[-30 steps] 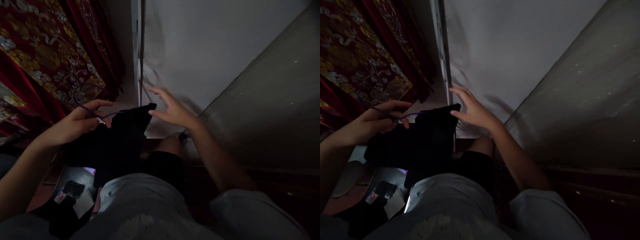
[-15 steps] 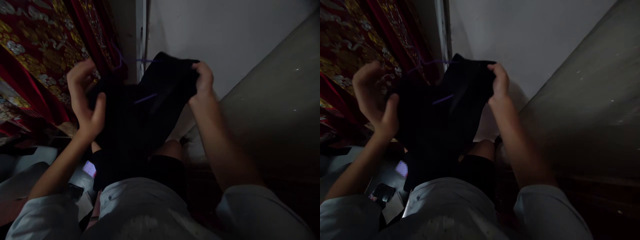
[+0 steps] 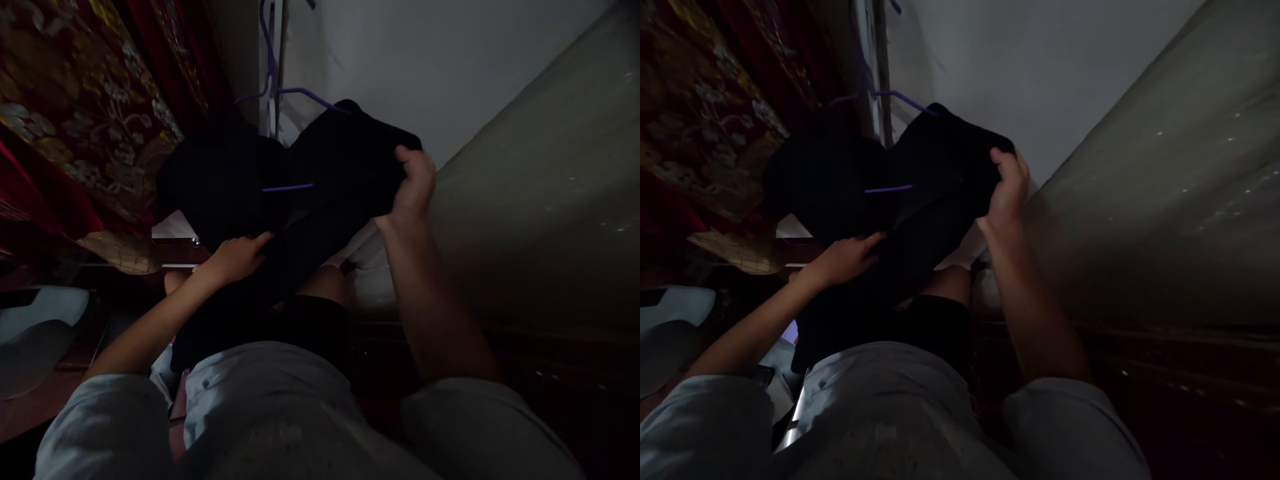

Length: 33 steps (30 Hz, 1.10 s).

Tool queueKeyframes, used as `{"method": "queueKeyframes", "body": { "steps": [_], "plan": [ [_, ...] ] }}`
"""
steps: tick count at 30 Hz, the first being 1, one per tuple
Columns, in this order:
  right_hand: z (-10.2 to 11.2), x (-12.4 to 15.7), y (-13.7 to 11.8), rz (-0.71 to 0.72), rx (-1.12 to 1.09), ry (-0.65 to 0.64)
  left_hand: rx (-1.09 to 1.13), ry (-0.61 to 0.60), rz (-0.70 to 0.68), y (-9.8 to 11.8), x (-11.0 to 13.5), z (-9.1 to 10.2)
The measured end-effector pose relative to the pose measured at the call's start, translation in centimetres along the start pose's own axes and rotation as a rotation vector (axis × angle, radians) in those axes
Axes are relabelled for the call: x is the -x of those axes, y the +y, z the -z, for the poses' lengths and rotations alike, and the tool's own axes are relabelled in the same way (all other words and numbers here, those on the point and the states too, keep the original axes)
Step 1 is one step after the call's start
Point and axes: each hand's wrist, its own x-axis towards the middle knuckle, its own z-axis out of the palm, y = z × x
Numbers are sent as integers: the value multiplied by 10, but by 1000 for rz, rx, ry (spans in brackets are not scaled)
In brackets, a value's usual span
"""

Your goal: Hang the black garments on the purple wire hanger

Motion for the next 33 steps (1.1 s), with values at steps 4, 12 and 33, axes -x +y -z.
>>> {"method": "queueKeyframes", "body": {
  "steps": [4,12,33],
  "plan": [
    [15,20,8,-39,83,116,192,130,11,10,-3,-33],
    [-5,169,81,-196,156,-167,674,576,-7,41,-16,-74],
    [-7,166,76,-629,85,-585,818,934,146,50,-1,-129]
  ]
}}
